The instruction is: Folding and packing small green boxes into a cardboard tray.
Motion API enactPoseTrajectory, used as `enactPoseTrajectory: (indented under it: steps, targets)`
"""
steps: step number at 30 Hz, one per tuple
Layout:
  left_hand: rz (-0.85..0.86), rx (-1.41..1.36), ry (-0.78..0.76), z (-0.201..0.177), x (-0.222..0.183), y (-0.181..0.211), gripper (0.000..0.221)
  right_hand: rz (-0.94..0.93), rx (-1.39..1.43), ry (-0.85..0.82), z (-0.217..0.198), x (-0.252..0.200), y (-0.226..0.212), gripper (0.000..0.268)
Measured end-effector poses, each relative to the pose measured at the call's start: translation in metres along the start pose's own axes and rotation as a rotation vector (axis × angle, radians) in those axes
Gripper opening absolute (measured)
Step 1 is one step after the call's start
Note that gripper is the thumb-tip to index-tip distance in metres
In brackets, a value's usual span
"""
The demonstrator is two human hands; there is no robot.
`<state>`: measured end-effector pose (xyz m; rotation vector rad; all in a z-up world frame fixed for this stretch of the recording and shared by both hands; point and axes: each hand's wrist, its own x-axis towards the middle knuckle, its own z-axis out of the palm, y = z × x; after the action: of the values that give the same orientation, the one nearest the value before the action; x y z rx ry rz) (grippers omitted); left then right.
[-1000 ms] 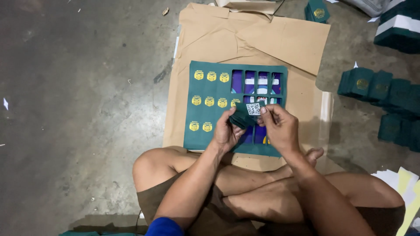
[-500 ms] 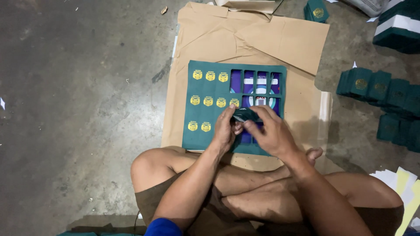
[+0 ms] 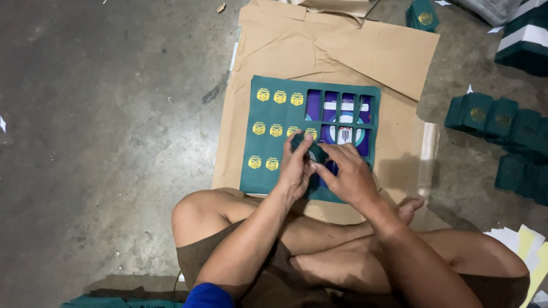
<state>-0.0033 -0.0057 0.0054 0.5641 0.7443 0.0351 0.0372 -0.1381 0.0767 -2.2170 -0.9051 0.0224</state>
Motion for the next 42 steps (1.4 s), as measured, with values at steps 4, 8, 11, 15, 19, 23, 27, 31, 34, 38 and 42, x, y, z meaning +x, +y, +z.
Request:
enactPoseTrajectory:
  steps: [4,8,11,15,19,23,27,31,34,38,42]
  targets:
    - [-0.008,-0.014,-0.009,-0.004,0.001,0.016,0.039,0.183,0.175,-0.122,0.0,0.004,0.011,0.041]
    - [-0.138,-0.029,-0.145,-0.016,0.012,0.011,0.03,0.163,0.215,-0.123,-0.002,0.001,0.021,0.032]
    - [-0.162,0.003,-0.152,-0.016,0.013,0.013,0.027,0.051,0.145,-0.084,-0.003,0.002,0.019,0.031]
    - [-0.138,0.023,-0.193,-0.016,0.012,0.011,0.024,-0.035,0.042,-0.051,-0.008,0.005,0.012,0.029]
    - [-0.141,0.058,-0.19,-0.019,0.015,0.012,0.029,-0.031,0.048,-0.045,-0.001,-0.001,0.025,0.026]
    - [-0.311,0.254,-0.231,-0.023,0.018,0.01,0.055,0.19,0.191,-0.089,0.007,-0.01,0.052,0.02]
    - [-0.302,0.305,-0.332,-0.034,0.026,0.002,0.062,0.46,0.576,-0.16,0.01,-0.011,0.07,0.024]
    - [-0.29,0.285,-0.331,-0.033,0.022,0.004,0.061,0.58,0.793,-0.181,0.004,-0.007,0.07,0.027]
    - [-0.272,0.242,-0.352,-0.033,0.021,0.004,0.062,0.664,0.968,-0.191,-0.003,-0.002,0.065,0.027]
    - [-0.333,0.188,-0.373,-0.03,0.019,0.006,0.06,0.712,1.143,-0.22,-0.004,-0.001,0.071,0.026]
    - [-0.319,0.161,-0.435,-0.032,0.02,0.005,0.06,0.69,1.254,-0.225,-0.001,-0.003,0.08,0.022]
